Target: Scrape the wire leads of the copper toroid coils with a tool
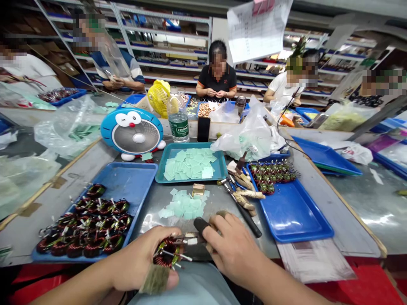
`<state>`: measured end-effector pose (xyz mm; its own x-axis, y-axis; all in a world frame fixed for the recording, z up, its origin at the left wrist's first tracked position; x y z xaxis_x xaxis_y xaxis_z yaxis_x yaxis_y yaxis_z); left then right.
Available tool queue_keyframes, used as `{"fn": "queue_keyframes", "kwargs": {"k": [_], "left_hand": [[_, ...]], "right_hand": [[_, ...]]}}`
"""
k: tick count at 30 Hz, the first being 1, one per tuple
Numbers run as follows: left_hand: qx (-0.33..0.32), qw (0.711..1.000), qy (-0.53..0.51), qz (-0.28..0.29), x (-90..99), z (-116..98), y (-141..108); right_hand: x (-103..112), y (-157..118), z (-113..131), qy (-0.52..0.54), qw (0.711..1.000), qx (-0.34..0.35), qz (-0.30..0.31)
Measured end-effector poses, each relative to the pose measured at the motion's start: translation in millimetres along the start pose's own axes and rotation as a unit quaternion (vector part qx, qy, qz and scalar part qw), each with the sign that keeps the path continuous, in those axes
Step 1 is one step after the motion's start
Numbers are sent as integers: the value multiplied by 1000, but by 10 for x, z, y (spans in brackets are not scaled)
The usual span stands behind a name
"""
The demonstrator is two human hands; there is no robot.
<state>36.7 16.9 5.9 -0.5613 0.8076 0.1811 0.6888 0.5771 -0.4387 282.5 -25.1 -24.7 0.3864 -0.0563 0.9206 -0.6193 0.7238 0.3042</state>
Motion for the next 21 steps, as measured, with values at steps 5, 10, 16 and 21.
{"fn": "queue_keyframes", "kwargs": {"k": [5,10,16,21], "left_hand": [[-3,999,-15,48,-24,-42,20],[22,993,40,109,-43,-59,49],[-3,998,9,67,40,-66,92],[-5,999,6,46,81,-48,130]], "right_hand": [[150,3,-85,-20,999,38,19],[388,-7,-111,84,986,66,132],[247,-97,-129,141,984,-36,104],[129,-122,-130,168,980,-71,78]]}}
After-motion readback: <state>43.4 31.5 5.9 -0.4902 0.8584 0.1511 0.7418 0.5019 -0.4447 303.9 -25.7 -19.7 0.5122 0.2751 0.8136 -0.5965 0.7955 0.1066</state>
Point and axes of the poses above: each hand's wrist, its own y-axis towards the middle knuckle, its own x-axis out of the back of the hand, z = x × y, the point moved 1 cm from there along y, towards the middle knuckle, and after that the axes turned 6 degrees about x, right-handed, at the moved point
